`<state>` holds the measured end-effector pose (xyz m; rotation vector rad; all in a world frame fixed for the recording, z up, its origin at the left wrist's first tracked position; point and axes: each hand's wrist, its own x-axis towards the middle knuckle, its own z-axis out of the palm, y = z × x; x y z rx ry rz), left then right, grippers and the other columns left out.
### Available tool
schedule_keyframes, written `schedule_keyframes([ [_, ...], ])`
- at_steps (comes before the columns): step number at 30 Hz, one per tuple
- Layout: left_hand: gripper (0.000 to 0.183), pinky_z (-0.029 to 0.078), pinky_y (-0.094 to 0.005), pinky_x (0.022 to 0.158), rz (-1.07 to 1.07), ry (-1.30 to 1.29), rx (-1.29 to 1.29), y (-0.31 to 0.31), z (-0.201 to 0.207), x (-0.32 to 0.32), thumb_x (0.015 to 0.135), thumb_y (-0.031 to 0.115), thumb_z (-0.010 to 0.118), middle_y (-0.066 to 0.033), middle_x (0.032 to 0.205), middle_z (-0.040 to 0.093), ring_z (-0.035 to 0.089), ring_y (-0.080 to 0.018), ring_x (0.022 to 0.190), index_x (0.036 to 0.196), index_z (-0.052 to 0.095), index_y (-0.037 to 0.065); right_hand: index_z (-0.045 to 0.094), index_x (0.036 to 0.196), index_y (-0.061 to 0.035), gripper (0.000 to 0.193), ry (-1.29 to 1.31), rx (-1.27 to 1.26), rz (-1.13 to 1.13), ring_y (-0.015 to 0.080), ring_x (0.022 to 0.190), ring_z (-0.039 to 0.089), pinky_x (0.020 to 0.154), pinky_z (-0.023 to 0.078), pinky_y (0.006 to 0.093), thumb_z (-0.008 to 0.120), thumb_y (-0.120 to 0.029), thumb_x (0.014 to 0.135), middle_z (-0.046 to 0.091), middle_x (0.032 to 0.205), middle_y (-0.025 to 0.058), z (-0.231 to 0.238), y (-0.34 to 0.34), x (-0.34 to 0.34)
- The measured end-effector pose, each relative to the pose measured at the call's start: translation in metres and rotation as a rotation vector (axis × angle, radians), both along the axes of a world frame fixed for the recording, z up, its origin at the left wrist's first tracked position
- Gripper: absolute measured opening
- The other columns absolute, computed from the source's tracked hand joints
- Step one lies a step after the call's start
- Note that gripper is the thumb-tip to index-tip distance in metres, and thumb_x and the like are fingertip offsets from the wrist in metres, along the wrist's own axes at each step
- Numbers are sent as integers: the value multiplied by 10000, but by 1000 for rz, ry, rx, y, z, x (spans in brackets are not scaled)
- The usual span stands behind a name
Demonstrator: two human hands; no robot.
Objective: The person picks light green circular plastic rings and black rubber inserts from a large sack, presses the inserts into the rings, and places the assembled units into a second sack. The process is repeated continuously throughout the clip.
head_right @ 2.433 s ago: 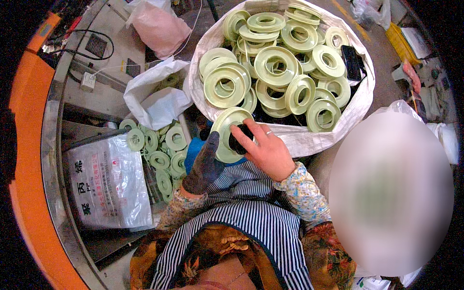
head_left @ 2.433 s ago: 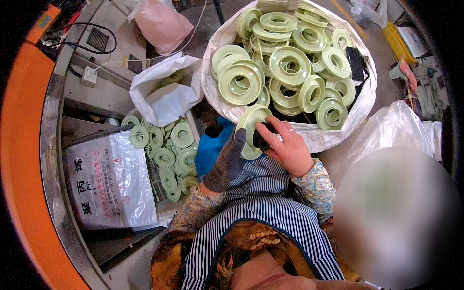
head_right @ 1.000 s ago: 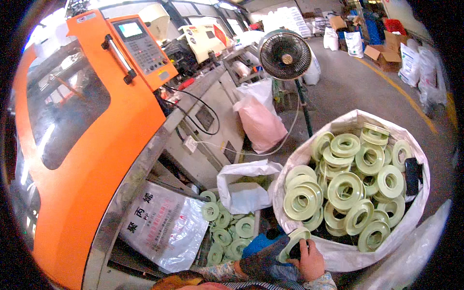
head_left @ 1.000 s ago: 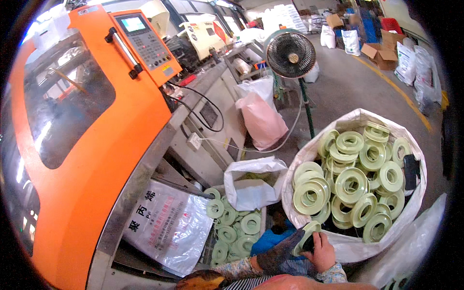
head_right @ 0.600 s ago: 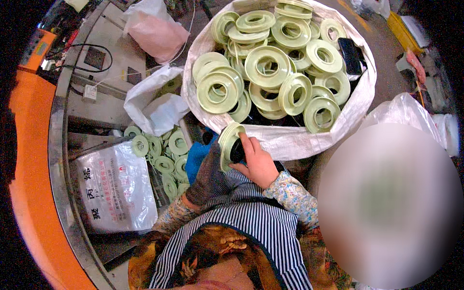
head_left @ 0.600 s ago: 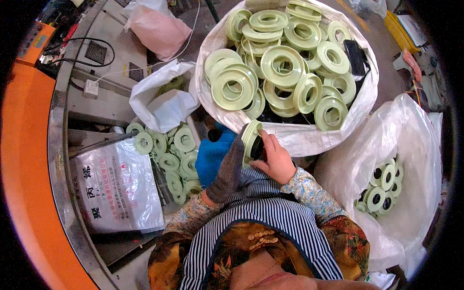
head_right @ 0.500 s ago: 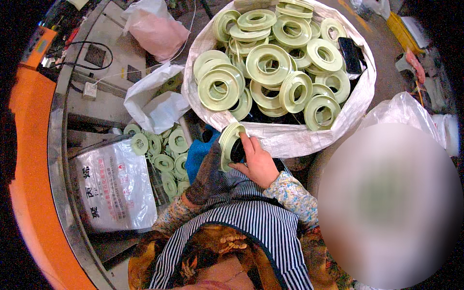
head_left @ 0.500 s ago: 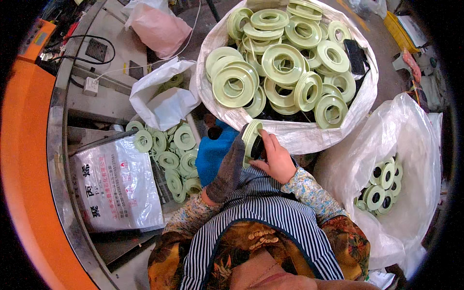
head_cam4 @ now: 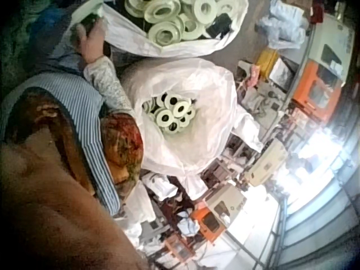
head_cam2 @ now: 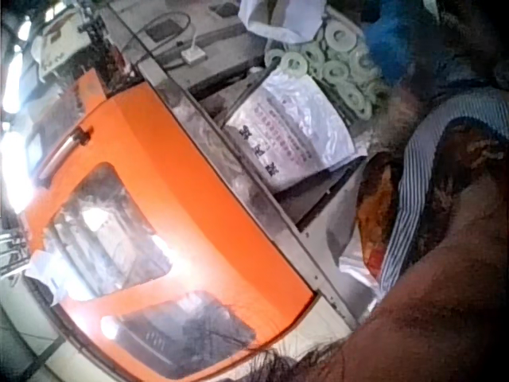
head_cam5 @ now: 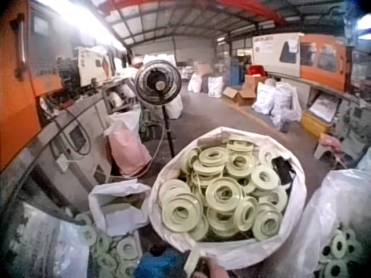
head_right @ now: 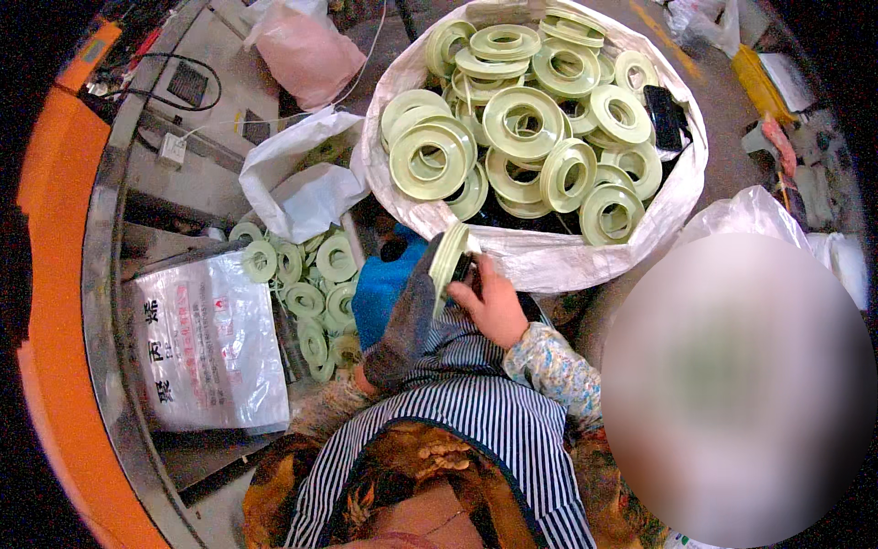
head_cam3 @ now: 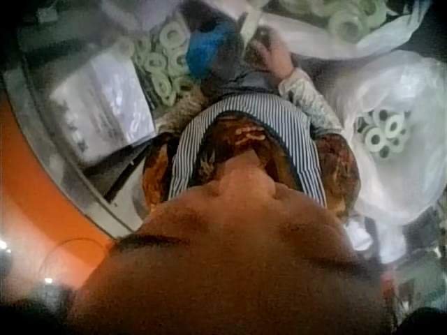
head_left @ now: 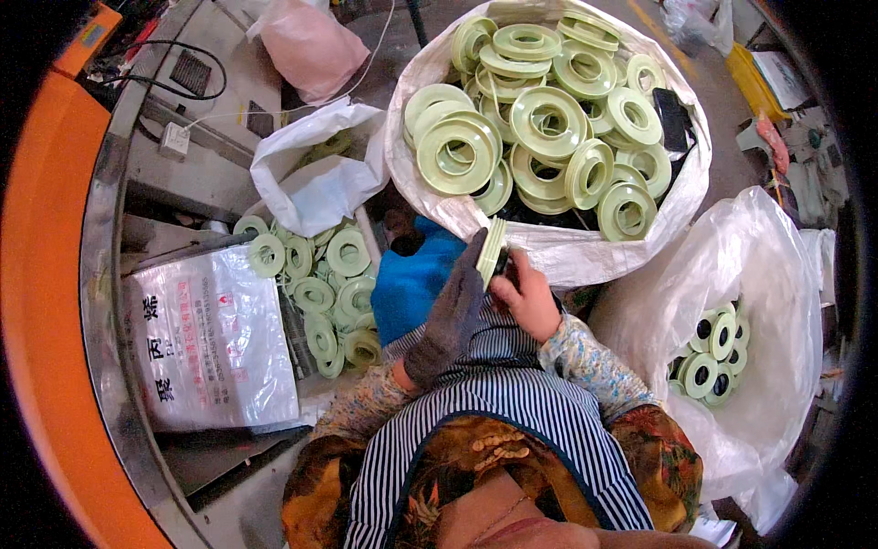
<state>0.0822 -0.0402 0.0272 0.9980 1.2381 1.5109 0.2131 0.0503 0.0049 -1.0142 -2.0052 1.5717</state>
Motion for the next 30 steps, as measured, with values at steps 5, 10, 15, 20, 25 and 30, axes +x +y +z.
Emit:
schedule_keyframes([
  [5, 635, 236, -437, 1167, -71, 574, 39, -4, -18, -24, 923, 228, 619, -205, 1518, 326, 308, -356, 1409, 1463, 363, 12, 535, 1271, -122, 441, 829, -1351, -4, 146, 666, 530, 569, 471, 274, 442, -463, 1007, 611, 909, 42, -41, 21, 38],
  [10, 721, 334, -426, 1113, 312, 606, 16, 32, -34, -75, 861, 201, 709, -255, 1429, 431, 430, -366, 1319, 1447, 358, -29, 187, 1539, -145, 796, 1492, -1003, 219, 153, 750, 487, 536, 482, 288, 613, -414, 923, 531, 1288, 108, 19, 58, 68],
  [15, 670, 409, -350, 1043, 465, 298, -81, 111, -59, -110, 883, 167, 703, -188, 1329, 540, 518, -248, 1230, 1428, 363, -24, 678, 1055, -29, 299, -270, 511, -51, 249, 956, 605, 702, 529, 348, 642, -247, 854, 641, 1051, 106, -51, 86, -7],
  [20, 542, 454, -333, 973, 441, 397, -38, 136, -81, -121, 888, 175, 701, -153, 1240, 596, 589, -220, 1102, 1326, 468, -44, 691, 889, -76, 150, -736, 1011, -27, 266, 969, 606, 739, 546, 368, 630, -151, 774, 621, 996, 75, -94, 99, -57],
  [25, 387, 498, -343, 945, 396, -44, 16, 105, -29, -102, 893, 70, 657, -149, 1229, 613, 621, -229, 1085, 1251, 553, -33, 647, 989, -130, 215, -727, 1064, 151, 281, 952, 615, 697, 556, 395, 602, -151, 779, 600, 960, 79, -70, 97, -42],
  [30, 378, 493, -389, 995, 227, -542, 97, 75, -49, -98, 934, 67, 572, -191, 1246, 590, 578, -269, 1186, 1291, 515, -44, 632, 974, -158, 193, -643, 1070, 194, 289, 862, 633, 620, 550, 401, 602, -187, 785, 582, 949, 85, -75, 113, -25],
])
